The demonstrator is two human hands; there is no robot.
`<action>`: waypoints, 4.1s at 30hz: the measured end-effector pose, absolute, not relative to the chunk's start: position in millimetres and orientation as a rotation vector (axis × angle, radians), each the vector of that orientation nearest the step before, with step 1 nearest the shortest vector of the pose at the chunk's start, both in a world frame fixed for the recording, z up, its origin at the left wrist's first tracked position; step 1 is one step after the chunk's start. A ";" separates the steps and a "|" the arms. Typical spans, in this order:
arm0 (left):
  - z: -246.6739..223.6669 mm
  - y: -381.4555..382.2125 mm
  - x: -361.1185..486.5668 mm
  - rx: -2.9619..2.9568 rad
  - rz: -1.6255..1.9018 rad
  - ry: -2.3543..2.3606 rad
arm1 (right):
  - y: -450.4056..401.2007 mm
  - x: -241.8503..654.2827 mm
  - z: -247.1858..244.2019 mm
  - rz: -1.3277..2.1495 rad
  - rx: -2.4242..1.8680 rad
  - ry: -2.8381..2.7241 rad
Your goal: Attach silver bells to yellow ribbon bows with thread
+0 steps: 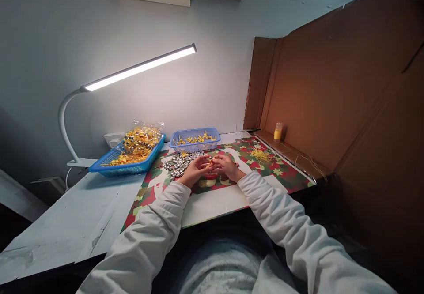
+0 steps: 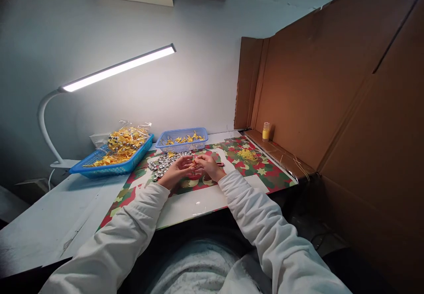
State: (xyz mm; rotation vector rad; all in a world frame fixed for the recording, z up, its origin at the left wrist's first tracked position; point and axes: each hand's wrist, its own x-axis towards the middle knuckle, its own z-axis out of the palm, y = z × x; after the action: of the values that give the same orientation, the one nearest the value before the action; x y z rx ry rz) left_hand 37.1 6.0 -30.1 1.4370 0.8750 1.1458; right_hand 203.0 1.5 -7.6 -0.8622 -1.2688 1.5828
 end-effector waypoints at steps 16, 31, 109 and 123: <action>-19.0 -8.4 42.7 1.662 1.321 0.851 | 9.7 204.6 -24.8 1.125 -0.767 -1.567; -20.4 -7.1 41.6 2.048 1.485 1.022 | -2.3 209.3 -15.3 0.119 -1.118 -2.125; -8.8 -8.5 43.0 1.452 1.358 0.815 | 29.8 249.6 -29.8 0.229 -1.630 -2.014; -6.7 -11.9 41.7 1.466 1.361 0.822 | 11.8 238.5 -11.8 0.494 -0.968 -1.798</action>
State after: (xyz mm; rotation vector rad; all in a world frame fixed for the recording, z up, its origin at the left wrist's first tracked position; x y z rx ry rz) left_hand 41.7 -11.9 -6.7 1.4655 0.8224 1.3609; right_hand 238.5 11.8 -11.8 -0.9683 -1.7978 0.4941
